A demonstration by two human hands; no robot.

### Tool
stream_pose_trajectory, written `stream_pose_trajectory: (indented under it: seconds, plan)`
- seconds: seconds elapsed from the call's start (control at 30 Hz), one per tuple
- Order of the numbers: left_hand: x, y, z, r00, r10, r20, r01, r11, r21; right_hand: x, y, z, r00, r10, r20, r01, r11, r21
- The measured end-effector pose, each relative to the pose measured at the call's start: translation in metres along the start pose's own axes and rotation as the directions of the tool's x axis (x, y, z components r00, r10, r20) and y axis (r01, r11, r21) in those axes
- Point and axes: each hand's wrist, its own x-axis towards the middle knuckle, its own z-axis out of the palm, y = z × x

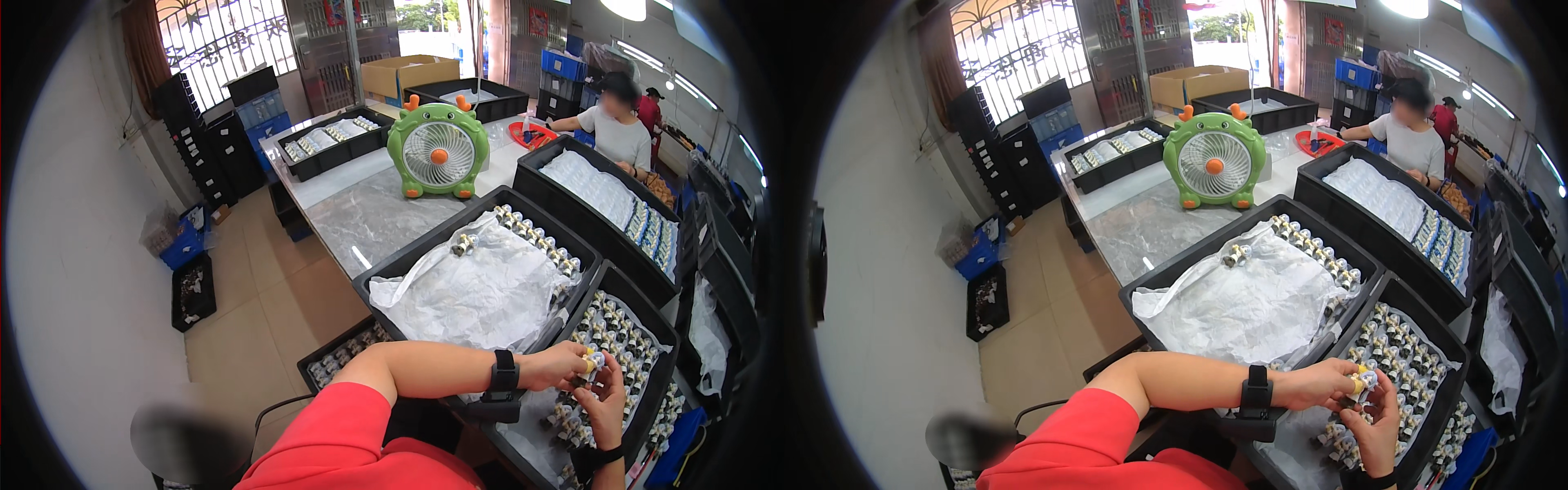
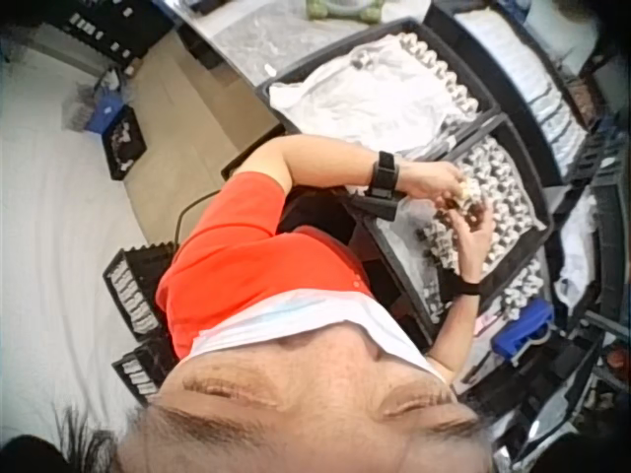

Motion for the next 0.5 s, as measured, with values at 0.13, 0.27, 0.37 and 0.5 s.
stream_pose_trajectory:
  seconds: [0.13, 0.27, 0.37, 0.5]
  plan:
    - [-0.003, 0.004, 0.004, 1.0, -0.008, -0.007, 0.009, 1.0, 0.01, -0.004, -0.007, 0.002, 1.0, 0.002, -0.012, -0.002, 1.0, -0.029]
    - [0.0, 0.004, 0.006, 0.999, -0.047, 0.012, 0.047, 0.998, 0.034, -0.005, 0.005, -0.008, 1.0, -0.014, -0.026, 0.011, 0.992, -0.124]
    - [0.001, 0.011, 0.001, 0.999, -0.029, 0.037, 0.027, 0.998, 0.054, 0.0, 0.002, -0.01, 0.991, -0.129, 0.027, 0.132, 0.97, -0.203]
    - [-0.018, 0.021, 0.002, 0.998, 0.054, -0.035, -0.052, 0.998, 0.044, 0.013, 0.008, 0.0, 0.978, -0.172, 0.121, 0.179, 0.982, -0.054]
